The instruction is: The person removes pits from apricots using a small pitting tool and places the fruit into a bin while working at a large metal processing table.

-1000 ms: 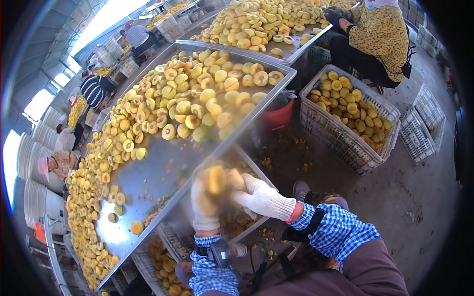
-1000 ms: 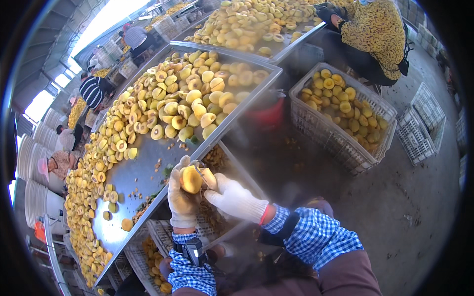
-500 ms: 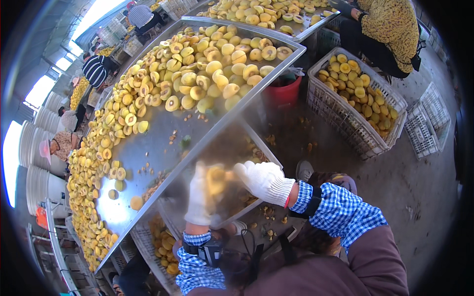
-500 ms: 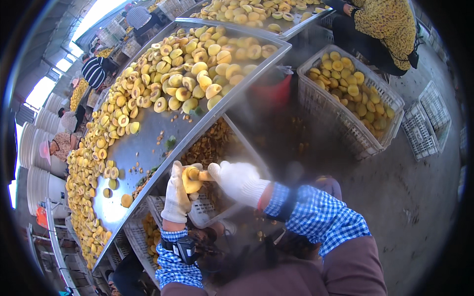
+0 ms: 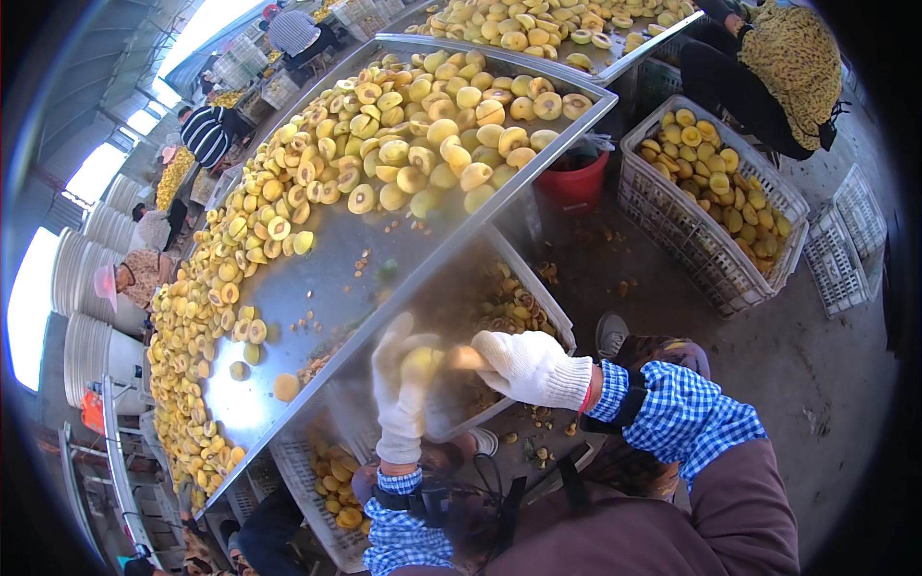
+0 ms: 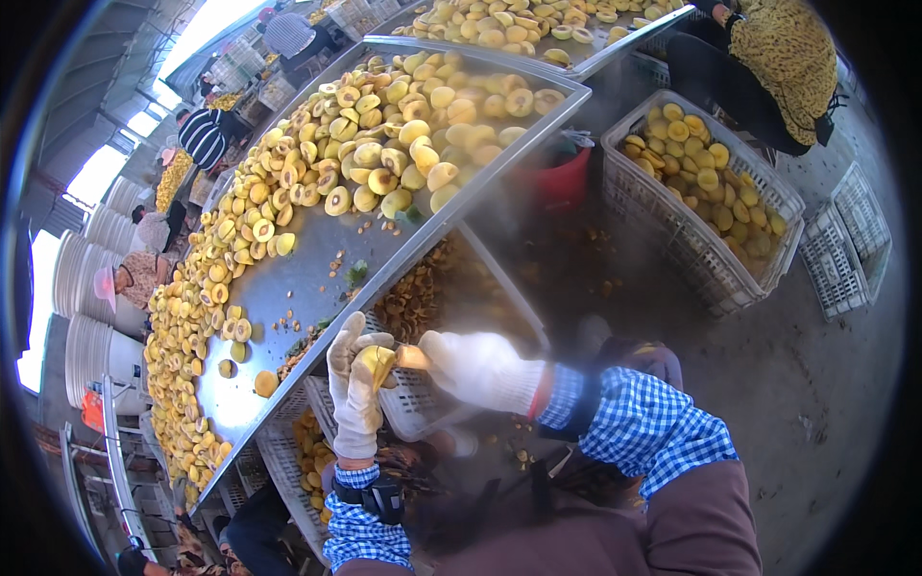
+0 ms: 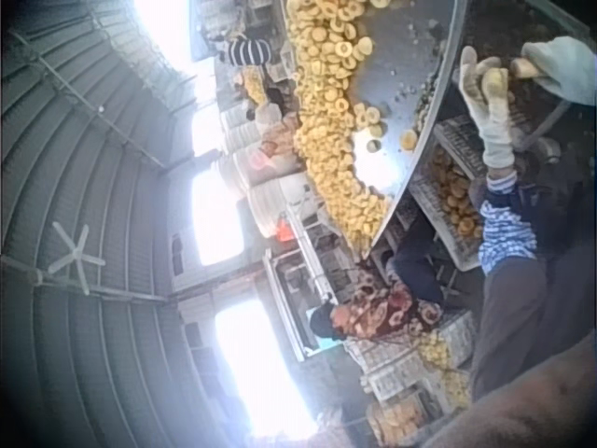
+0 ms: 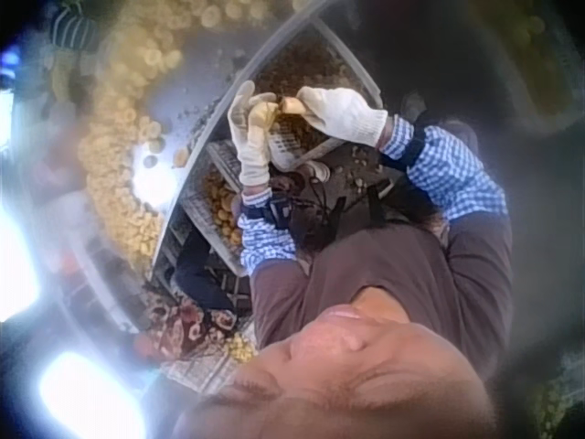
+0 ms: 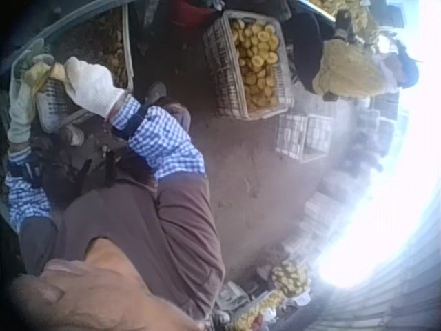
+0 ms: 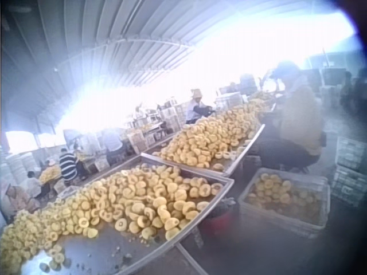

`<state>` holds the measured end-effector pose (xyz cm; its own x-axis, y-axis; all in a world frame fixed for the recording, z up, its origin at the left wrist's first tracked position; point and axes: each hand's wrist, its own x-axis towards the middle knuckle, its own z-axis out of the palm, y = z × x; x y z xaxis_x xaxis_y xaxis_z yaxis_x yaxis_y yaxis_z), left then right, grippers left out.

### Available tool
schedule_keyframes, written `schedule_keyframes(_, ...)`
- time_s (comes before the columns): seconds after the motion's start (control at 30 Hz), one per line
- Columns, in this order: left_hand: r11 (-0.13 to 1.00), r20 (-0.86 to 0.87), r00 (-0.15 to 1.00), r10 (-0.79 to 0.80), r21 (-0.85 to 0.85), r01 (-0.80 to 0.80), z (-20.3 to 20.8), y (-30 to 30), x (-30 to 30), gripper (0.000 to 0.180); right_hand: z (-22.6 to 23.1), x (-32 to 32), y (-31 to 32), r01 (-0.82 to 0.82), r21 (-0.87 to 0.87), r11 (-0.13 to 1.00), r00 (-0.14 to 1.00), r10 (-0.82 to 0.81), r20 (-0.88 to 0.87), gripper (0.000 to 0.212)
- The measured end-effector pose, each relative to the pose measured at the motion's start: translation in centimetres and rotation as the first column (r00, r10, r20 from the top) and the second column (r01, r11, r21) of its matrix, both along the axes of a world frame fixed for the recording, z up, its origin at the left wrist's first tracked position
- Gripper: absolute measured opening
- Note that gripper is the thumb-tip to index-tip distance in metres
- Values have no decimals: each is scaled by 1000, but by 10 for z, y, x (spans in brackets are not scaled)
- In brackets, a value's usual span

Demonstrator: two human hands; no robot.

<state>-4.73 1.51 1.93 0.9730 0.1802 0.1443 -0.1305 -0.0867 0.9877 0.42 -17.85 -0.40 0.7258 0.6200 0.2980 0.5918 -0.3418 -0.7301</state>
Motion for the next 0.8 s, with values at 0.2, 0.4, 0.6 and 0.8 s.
schedule_keyframes(0.2,1000,41,999,-6,-21,7,-1,-3,3,74,2,0,2,44,-17,999,999,-44,26,16)
schedule_keyframes(0.4,994,53,996,71,-85,-67,-6,-18,4,71,-5,2,5,80,-162,983,993,-93,-72,17)
schedule_keyframes(0.6,975,-299,938,176,-78,-207,-26,5,3,62,-12,7,7,-17,-360,933,989,-36,-140,16)
schedule_keyframes(0.8,923,-567,809,-153,-374,-87,6,10,-11,61,-40,28,-1,39,-394,918,971,-127,-201,22)
